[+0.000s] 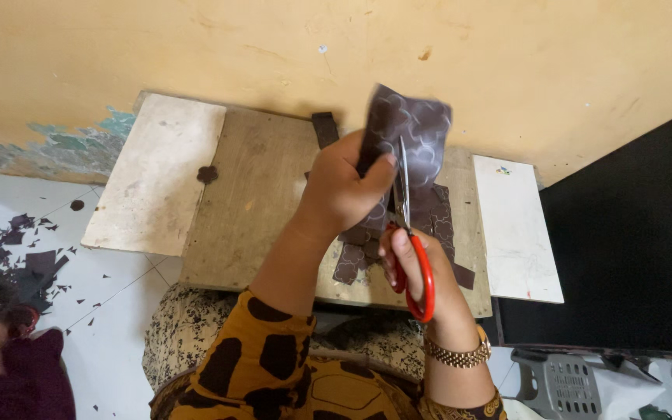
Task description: The person cuts flower-shaped patterns marked in white on dark brown leather strips, using red-handled scissors, holding and rotating the material in one hand while cutting along the outlines. Cut pieces and scraps accumulate on the wooden work board and floor as the person works through the material.
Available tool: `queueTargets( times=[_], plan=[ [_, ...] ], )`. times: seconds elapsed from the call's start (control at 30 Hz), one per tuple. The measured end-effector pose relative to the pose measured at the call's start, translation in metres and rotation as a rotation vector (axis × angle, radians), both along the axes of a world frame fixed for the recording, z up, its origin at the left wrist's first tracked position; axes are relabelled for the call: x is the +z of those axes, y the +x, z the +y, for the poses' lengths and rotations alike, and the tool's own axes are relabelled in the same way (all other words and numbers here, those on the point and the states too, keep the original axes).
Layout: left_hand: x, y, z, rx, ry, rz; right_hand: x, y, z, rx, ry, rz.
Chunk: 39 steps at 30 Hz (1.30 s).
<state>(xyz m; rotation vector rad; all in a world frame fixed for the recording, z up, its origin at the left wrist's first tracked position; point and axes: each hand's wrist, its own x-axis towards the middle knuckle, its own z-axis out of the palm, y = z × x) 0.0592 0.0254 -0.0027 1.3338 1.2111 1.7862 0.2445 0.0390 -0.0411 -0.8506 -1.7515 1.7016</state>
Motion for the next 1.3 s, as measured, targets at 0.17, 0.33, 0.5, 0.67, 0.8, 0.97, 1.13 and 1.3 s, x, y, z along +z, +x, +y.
queueTargets(
  times=[0.17, 0.33, 0.5, 0.67, 0.8, 0.97, 1.13, 1.3],
  plan=[
    [-0.002, 0.000, 0.002, -0.005, -0.048, 0.088, 0.006, 0.000, -0.003, -0.015, -0.031, 0.004],
    [-0.006, 0.002, 0.007, -0.016, -0.102, 0.047, -0.004, 0.002, 0.001, -0.036, -0.016, 0.024],
    [-0.008, 0.006, 0.008, -0.073, -0.057, -0.032, -0.018, 0.003, 0.006, -0.079, 0.036, 0.000],
    [-0.009, 0.008, 0.008, -0.070, -0.010, -0.038, -0.025, 0.004, 0.008, -0.083, 0.030, 0.044],
    [-0.009, 0.009, 0.009, -0.099, 0.008, -0.083, -0.028, 0.004, 0.008, -0.128, 0.034, 0.026],
    [-0.008, 0.010, 0.008, -0.126, 0.004, -0.104, -0.026, 0.001, 0.008, -0.146, 0.000, 0.005],
    [-0.006, 0.010, 0.007, -0.100, -0.078, 0.027, -0.021, 0.005, 0.007, -0.065, 0.041, 0.108],
    [-0.006, 0.013, 0.007, -0.096, -0.035, 0.022, -0.026, 0.002, 0.007, -0.170, -0.007, 0.034]
  ],
)
